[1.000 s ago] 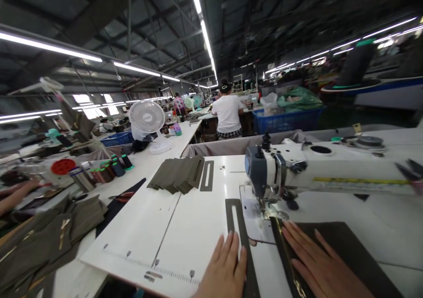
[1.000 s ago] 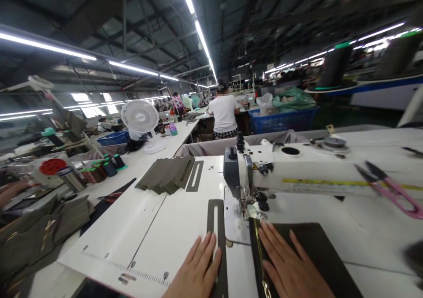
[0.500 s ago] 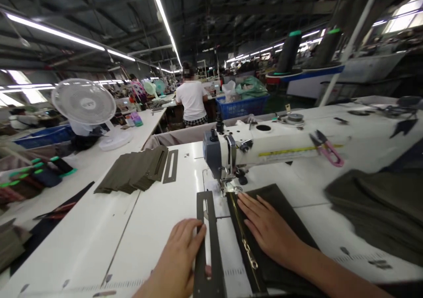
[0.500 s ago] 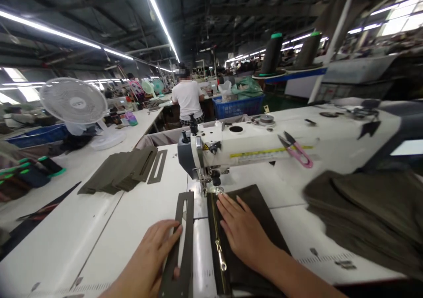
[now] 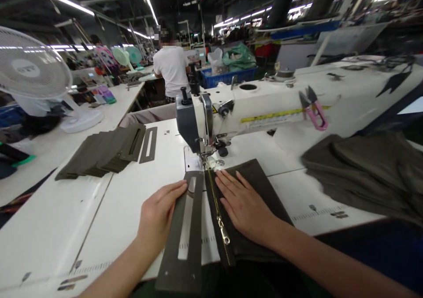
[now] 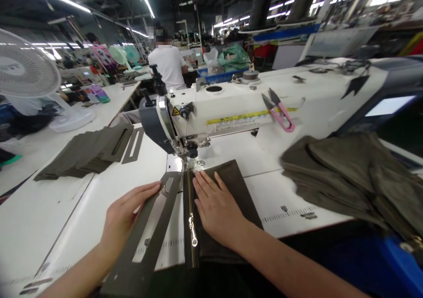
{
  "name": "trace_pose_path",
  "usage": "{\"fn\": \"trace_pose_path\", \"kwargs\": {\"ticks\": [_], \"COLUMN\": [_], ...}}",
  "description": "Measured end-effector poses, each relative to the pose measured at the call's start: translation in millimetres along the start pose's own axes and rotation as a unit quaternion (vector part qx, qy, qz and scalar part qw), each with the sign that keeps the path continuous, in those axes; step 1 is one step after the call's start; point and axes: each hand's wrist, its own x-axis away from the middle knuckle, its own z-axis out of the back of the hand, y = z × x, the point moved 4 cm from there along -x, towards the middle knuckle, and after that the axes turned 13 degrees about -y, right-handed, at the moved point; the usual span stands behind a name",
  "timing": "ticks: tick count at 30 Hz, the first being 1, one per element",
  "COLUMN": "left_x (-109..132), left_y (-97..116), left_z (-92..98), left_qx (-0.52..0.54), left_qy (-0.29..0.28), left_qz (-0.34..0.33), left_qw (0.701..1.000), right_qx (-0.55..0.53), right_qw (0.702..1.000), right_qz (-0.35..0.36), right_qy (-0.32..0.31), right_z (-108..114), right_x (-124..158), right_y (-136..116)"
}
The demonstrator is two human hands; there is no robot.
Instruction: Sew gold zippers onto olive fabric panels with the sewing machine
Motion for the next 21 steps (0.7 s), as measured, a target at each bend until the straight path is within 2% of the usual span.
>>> {"fn": "trace_pose_path", "kwargs": {"ticks": [2, 5, 7, 10, 17, 21], "left_x": [-1, -11, -18, -23, -26, -31], "left_y": [21, 37, 36, 29, 23, 23], "left_z": [-4.2, -22.3, -34.5, -44.5, -46.0, -47.0], "left_qx": [-0.024, -0.079, -0.110, -0.113, -0.083, -0.123], "left_qy": [-0.001, -0.059, -0.092, -0.108, -0.120, -0.142], "left_qz": [-0.056, -0.090, -0.078, -0.065, -0.063, -0.059], "left_qw": [0.998, 0.991, 0.987, 0.986, 0.987, 0.980], "right_qx": [-0.002, -0.010, -0.011, -0.007, -0.012, -0.025], "right_qw": [1.000, 1.000, 1.000, 1.000, 1.000, 1.000], "right_qz": [-0.004, -0.001, 0.003, 0.009, 0.014, 0.002], "right_qy": [-0.005, -0.013, -0.013, -0.006, -0.002, 0.010], "right_z": [1, 2, 2, 2, 3, 5], "right_x": [1, 1, 0, 0, 1, -3], "right_y": [-3, -3, -3, -1, 0, 0]}}
